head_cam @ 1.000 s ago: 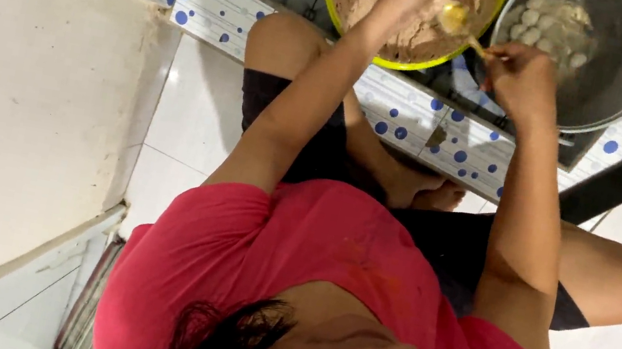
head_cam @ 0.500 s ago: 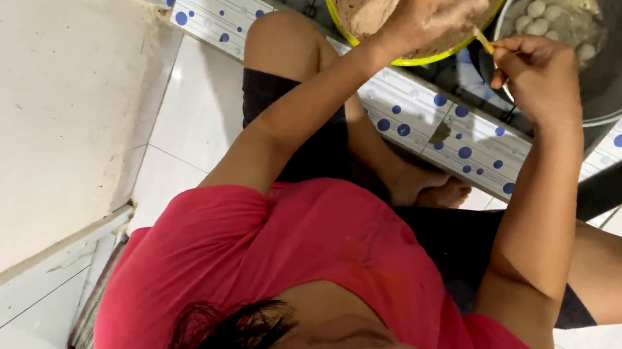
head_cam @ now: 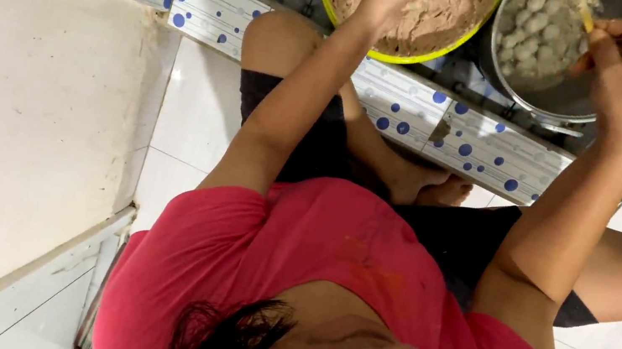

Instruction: A person sitting on the floor uses a spoon to scoop meat paste from a bowl and drop it into a pot of water to form meatballs.

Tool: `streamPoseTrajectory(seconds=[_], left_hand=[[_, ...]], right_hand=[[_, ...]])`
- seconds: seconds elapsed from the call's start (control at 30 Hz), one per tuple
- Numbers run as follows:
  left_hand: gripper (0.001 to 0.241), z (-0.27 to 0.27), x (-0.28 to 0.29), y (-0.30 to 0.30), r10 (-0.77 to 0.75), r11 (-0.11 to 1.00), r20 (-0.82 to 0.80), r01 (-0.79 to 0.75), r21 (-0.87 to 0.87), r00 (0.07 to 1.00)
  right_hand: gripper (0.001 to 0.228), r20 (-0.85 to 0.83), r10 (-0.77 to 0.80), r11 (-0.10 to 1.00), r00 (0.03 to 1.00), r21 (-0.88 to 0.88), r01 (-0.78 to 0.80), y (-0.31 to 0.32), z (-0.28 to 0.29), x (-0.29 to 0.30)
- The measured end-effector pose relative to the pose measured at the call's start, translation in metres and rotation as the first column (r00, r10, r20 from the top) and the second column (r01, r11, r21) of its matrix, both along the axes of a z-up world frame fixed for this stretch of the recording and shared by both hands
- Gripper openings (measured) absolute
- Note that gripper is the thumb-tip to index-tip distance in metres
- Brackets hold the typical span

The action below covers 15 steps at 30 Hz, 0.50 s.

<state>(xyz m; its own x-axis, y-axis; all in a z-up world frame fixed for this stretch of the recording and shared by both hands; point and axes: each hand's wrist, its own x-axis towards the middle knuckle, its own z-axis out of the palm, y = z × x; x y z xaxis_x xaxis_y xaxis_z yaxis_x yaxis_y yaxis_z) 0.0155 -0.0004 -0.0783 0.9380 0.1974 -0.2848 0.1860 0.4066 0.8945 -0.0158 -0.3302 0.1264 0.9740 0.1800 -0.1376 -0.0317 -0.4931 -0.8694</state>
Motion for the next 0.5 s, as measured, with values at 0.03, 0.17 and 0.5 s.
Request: streamPoseTrajectory(seconds=[0.03, 0.17, 0.5], left_hand=[[0.067, -0.001, 0.001, -0.001, 0.0, 1.0, 0.0, 0.0, 0.0, 1.0], [0.056, 0.016, 0.001, -0.004, -0.137, 0.948, 0.068, 0.111, 0.297, 0.988], [0.079, 0.053, -0.013, -0.001, -0.254, 0.906, -0.015, 0.243, 0.347, 0.967]], right_hand=[[0.009, 0.0, 0.0, 1.0, 1.0, 0.0, 0.0, -0.001, -0.001, 0.001], [0.009, 0.008, -0.015, 0.999, 1.0, 0.03, 0.015, -0.001, -0.006, 0.004], [0.01, 0.05, 0.005, 0.999, 0.999, 0.041, -0.007, 0.004, -0.007, 0.002]])
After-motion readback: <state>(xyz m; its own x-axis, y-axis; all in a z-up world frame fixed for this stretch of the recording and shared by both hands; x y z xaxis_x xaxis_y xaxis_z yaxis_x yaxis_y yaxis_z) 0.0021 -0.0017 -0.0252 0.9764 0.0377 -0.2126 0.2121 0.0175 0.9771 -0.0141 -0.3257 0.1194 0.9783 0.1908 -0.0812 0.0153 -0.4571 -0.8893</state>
